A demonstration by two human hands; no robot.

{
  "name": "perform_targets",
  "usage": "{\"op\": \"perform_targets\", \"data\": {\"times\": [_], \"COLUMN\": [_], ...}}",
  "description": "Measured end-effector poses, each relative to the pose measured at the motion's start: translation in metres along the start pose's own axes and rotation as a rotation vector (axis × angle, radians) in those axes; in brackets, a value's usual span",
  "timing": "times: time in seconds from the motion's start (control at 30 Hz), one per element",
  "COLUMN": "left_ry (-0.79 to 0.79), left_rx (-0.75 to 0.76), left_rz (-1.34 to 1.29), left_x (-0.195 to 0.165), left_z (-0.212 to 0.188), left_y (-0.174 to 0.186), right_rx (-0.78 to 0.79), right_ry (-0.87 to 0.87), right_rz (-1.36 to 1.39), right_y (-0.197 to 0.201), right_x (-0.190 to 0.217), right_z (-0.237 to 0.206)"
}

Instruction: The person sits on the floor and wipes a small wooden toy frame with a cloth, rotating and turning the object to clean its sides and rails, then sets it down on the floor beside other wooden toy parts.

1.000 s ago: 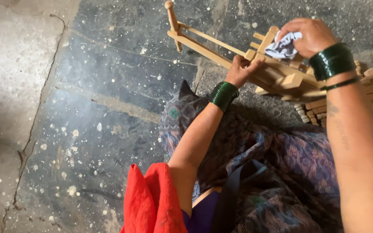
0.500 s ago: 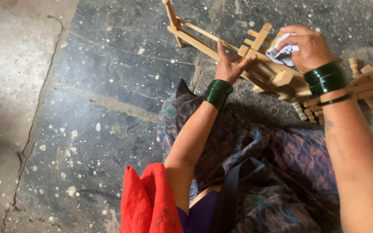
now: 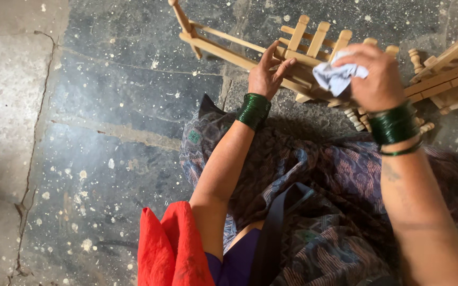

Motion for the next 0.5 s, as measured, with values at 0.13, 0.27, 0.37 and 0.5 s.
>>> {"op": "perform_targets", "data": {"times": [0.13, 0.27, 0.37, 0.5], "left_ry": [-0.078, -0.055, -0.029, -0.115], "left_rx": [-0.093, -0.092, -0.030, -0.060], "left_rz": [0.029, 0.250, 0.486, 0.605], "left_x": [-0.011, -0.024, -0.030, -0.031], "left_z": [-0.001, -0.006, -0.004, -0.003], "left_y": [0.009, 0.025, 0.034, 0.034], "right_rx": [-0.027, -0.192, -0.219, -0.141], "right_ry": [-0.016, 0.030, -0.062, -0.063], "right_rz": [-0.101, -0.187, -0.080, 0.020], "right_y": [-0.026, -0.045, -0.052, -0.052], "right_x": [0.013, 0.013, -0.009, -0.031], "right_z": [-0.020, -0.020, -0.010, 0.000]}}
Point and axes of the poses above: each hand's wrist, its own z-axis towards the middle knuckle, its own y-axis out of the back of the hand, x = y × z, the point moved 8 cm from there along z, towards the middle knuckle, and after that the axes turned 12 degrees about -y, right-handed, at the moved point
